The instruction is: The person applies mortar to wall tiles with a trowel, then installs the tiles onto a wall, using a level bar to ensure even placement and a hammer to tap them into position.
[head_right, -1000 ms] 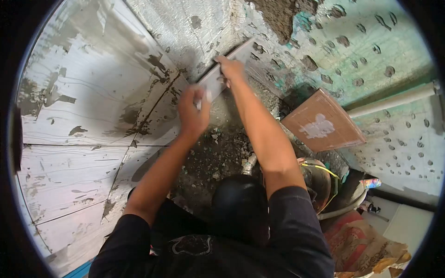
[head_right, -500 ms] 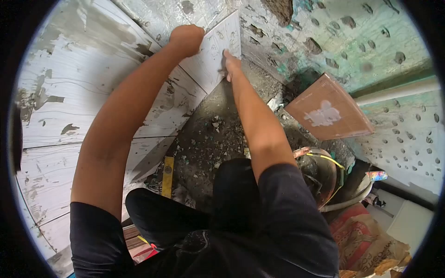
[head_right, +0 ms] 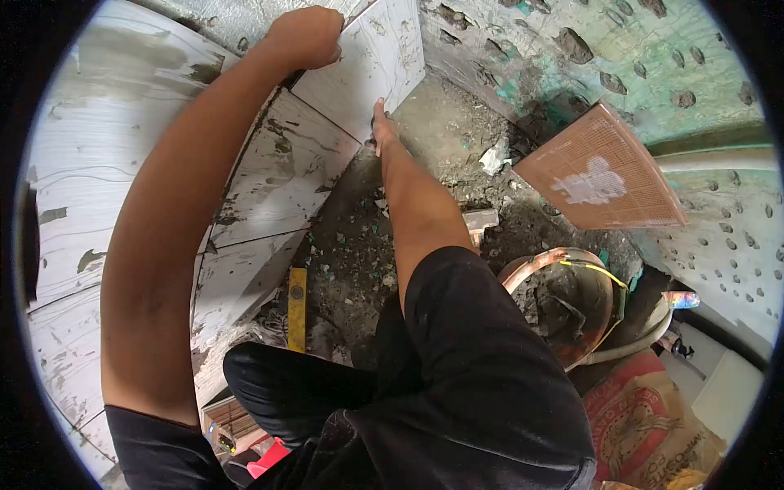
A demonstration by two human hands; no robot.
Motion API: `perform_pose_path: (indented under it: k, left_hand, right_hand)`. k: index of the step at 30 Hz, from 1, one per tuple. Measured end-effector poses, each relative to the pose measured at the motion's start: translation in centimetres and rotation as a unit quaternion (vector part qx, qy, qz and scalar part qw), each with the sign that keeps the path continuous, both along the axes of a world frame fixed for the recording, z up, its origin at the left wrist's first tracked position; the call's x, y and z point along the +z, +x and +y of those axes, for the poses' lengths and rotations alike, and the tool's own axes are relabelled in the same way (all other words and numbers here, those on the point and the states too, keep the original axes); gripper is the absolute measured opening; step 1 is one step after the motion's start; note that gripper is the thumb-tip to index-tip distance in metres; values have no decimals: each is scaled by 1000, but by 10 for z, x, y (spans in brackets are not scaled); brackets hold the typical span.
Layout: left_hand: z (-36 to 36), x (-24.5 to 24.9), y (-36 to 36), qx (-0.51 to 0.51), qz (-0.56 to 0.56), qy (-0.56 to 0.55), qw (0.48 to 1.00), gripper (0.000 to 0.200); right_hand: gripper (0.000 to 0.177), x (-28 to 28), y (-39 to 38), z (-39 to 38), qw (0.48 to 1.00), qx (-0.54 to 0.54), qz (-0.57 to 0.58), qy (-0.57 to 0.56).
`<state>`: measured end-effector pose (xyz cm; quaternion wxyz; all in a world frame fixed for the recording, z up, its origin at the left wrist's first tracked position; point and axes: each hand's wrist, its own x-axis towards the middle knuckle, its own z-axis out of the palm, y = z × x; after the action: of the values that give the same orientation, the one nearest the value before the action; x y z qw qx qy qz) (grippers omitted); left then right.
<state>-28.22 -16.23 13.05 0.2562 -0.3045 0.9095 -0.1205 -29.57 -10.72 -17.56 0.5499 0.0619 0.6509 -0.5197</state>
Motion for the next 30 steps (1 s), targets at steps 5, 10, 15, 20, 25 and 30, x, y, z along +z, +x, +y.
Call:
perform_pose_path:
  k: [5, 10, 15, 20, 25, 30]
  left_hand:
    - [-11, -19, 6, -66, 61, -31, 995, 32]
    - [-16, -22, 6, -133, 181, -25, 974, 34]
    - [-35, -53, -6, -140, 170, -41, 975, 37]
    - [-33, -50, -12, -150, 185, -34, 971, 31]
    - [-49, -61, -15, -201, 224, -35, 953, 32]
    - [-43, -63, -20, -156, 228, -29, 961, 35]
  right_hand:
    - [98, -33, 3, -11, 1000, -26, -10, -12]
    - [98, -25, 7, -11, 997, -62, -38, -37]
    - [95, -29, 2, -10, 995, -42, -87, -38]
    - [92, -38, 16, -20, 982, -163, -75, -65]
    - [98, -40, 22, -25, 972, -207, 6, -108]
    - [106, -48, 18, -28, 966, -210, -41, -145]
